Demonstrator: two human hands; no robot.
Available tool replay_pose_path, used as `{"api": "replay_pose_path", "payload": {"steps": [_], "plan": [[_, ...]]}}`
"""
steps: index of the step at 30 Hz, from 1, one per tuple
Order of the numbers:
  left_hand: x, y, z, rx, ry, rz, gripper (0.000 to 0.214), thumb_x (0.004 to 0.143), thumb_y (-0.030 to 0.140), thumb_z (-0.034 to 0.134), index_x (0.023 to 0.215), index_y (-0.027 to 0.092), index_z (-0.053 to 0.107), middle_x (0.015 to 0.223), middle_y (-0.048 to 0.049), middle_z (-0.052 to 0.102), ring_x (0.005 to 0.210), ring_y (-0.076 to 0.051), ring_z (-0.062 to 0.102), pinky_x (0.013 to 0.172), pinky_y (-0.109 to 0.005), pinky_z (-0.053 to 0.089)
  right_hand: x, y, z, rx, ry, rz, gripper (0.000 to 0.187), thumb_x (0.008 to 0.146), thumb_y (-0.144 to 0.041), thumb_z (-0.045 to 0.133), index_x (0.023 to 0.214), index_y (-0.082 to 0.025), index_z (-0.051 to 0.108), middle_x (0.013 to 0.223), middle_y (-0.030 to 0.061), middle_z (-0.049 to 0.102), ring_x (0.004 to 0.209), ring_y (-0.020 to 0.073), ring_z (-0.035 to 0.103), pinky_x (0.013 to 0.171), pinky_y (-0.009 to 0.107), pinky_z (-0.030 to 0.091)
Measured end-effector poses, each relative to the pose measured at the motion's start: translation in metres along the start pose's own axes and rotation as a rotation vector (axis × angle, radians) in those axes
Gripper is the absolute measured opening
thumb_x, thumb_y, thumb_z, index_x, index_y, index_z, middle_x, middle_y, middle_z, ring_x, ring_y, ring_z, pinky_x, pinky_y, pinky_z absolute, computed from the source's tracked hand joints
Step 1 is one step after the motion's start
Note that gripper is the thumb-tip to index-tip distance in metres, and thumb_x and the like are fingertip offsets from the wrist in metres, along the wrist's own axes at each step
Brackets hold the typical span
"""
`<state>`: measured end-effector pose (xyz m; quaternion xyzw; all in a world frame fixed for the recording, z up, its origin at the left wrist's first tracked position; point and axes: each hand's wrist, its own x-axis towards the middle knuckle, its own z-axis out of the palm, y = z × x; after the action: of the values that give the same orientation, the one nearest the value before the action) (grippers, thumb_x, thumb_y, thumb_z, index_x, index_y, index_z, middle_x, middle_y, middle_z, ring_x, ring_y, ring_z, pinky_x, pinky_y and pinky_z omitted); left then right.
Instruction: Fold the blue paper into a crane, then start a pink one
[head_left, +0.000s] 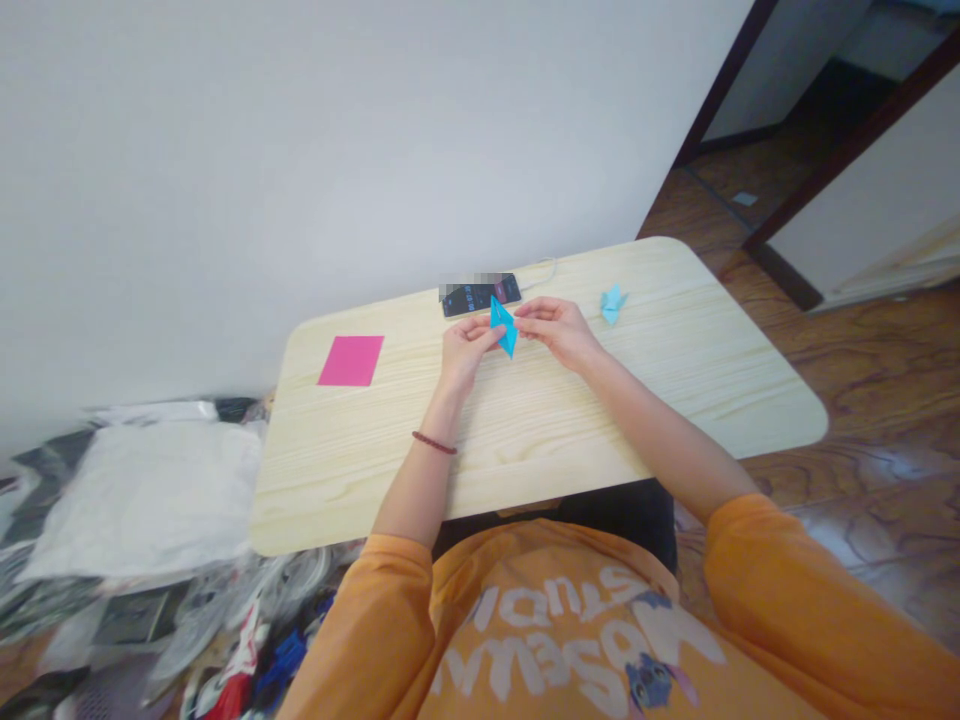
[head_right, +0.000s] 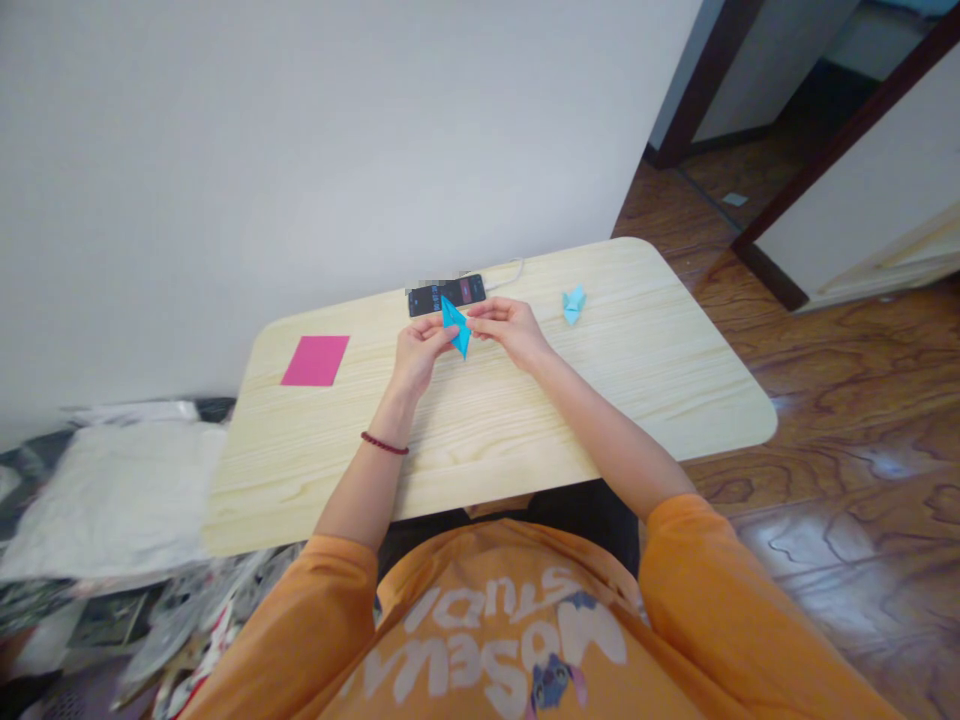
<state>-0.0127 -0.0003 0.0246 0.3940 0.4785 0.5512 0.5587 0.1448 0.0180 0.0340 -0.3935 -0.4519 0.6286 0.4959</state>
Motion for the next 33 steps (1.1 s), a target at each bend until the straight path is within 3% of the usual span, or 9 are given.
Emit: {"api": "replay_pose_path", "payload": {"steps": [8,14,24,33], "plan": [[-0.0021,0.0015,0.0021,0.029,-0.015,-0.006,0.036,0.051,0.03,0.086,0.078,0.015,0.068,0.068,-0.0029,0.072,0.063,-0.016,0.067,0.067,-0.029,0.054,0.0017,0.0024,-0.0011,-0.081,-0.038,-0.029,0.029,0.056,-0.032,0.082,0.08,-0.018,0.074,0.068,0.0003,0.069,0.056,0.0082,0.05,0.054,0.024,0.039],[-0.0043,0.0047,0.0027,0.06,-0.051,-0.012,0.034,0.051,0.026,0.086,0.078,0.015,0.067,0.064,-0.002,0.071,0.059,-0.015,0.066,0.064,-0.028,0.053,0.0047,0.0075,-0.0034,-0.096,-0.021,-0.019,0.028,0.057,-0.038,0.083,0.073,-0.017,0.075,0.063,0.0,0.066,0.055,0.0083,0.047,0.052,0.025,0.035],[-0.0031,0.0056,0.0002,0.056,-0.135,-0.071,0.036,0.05,0.024,0.086,0.077,0.016,0.065,0.062,-0.0005,0.07,0.056,-0.013,0.064,0.062,-0.026,0.051,0.005,0.0086,-0.0043,-0.084,-0.04,0.034,0.032,0.052,-0.041,0.085,0.069,-0.017,0.072,0.061,0.0,0.062,0.055,0.0084,0.046,0.051,0.025,0.034],[-0.0021,-0.0004,0.002,0.006,-0.136,-0.083,0.034,0.055,0.031,0.085,0.075,0.016,0.062,0.065,-0.0002,0.069,0.059,-0.011,0.063,0.064,-0.024,0.05,0.0017,0.0018,0.0006,-0.063,-0.003,0.013,0.034,0.046,-0.041,0.087,0.063,-0.017,0.069,0.056,-0.002,0.059,0.051,0.0069,0.043,0.046,0.023,0.028]]}}
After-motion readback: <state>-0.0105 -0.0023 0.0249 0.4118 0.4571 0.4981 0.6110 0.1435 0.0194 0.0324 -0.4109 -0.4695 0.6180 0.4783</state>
